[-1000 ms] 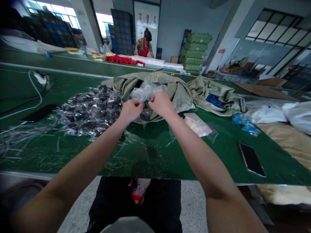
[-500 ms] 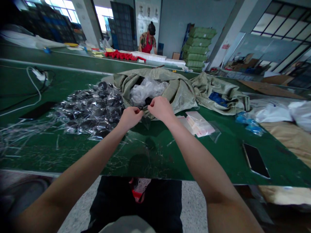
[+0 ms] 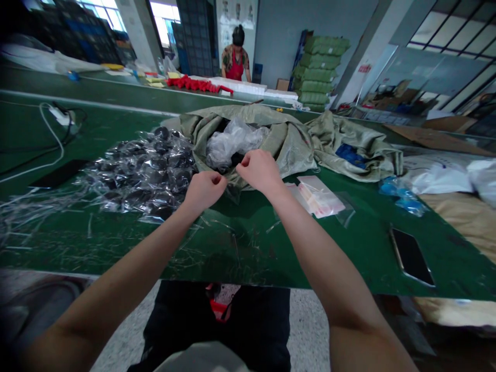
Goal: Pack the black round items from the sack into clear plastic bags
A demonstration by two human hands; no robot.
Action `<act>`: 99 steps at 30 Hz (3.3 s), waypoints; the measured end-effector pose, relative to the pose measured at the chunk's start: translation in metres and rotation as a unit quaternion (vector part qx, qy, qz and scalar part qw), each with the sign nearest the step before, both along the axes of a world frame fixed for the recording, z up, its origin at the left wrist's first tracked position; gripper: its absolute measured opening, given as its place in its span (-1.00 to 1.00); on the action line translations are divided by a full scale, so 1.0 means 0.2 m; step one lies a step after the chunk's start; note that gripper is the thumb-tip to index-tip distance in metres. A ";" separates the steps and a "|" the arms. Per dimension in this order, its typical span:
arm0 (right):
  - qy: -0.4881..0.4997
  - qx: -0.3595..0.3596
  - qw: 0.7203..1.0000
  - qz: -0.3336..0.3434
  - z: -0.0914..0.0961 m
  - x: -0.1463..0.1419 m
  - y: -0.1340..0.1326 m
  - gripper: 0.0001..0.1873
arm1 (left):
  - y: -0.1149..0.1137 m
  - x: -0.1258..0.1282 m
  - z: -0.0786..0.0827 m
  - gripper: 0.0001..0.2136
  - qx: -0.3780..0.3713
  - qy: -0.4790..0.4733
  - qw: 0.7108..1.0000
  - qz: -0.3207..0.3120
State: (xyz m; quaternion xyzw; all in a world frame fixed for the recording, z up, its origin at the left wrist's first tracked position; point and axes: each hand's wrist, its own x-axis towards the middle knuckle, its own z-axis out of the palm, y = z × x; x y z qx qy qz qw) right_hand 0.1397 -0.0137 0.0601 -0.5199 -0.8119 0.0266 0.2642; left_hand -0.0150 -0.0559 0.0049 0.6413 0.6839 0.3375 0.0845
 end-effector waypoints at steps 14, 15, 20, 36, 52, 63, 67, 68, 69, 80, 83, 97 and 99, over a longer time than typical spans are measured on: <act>0.090 -0.070 0.990 0.078 -0.11 0.06 -0.02 -0.86 | -0.10 0.03 -0.02 -0.68 -0.021 -0.050 0.999 -0.006; 0.091 -0.082 0.989 0.087 -0.13 0.06 -0.01 -0.86 | -0.10 0.03 -0.04 -0.68 -0.029 -0.051 0.998 -0.010; 0.081 -0.142 0.979 0.124 -0.26 0.04 0.06 -0.87 | -0.11 0.03 -0.12 -0.63 -0.111 -0.031 0.993 -0.031; 0.112 -0.159 0.966 0.168 -0.31 0.04 0.07 -0.91 | -0.02 -0.05 -0.10 -0.77 -0.096 0.062 0.984 -0.133; 0.224 -0.043 0.973 0.020 -0.68 0.09 -0.24 -0.82 | 0.08 -0.07 -0.13 -0.78 -0.080 0.028 0.987 -0.135; 0.262 -0.037 0.964 0.020 -0.69 0.03 -0.18 -0.89 | 0.09 -0.13 -0.17 -0.72 -0.078 -0.032 0.985 -0.152; 0.318 -0.046 0.947 0.021 -0.71 0.02 -0.18 -0.90 | 0.11 -0.20 -0.25 -0.65 -0.120 -0.148 0.970 -0.152; 0.326 -0.049 0.944 0.018 -0.72 0.02 -0.17 -0.90 | 0.12 -0.21 -0.28 -0.66 -0.124 -0.160 0.966 -0.161; 0.331 -0.051 0.942 0.015 -0.72 0.02 -0.17 -0.88 | 0.13 -0.22 -0.31 -0.67 -0.122 -0.166 0.963 -0.174; 0.356 -0.072 0.931 0.014 -0.75 0.05 -0.12 -0.85 | 0.18 -0.21 -0.40 -0.71 -0.099 -0.199 0.948 -0.226; 0.365 -0.079 0.927 0.019 -0.77 0.06 -0.11 -0.84 | 0.19 -0.20 -0.41 -0.73 -0.092 -0.195 0.948 -0.234; 0.561 -0.190 0.805 0.017 -0.81 0.12 0.01 -0.86 | 0.14 -0.12 -0.38 -0.76 -0.155 -0.381 0.901 -0.133; 0.570 -0.223 0.790 0.012 -0.83 0.12 0.03 -0.87 | 0.14 -0.12 -0.39 -0.77 -0.172 -0.391 0.896 -0.118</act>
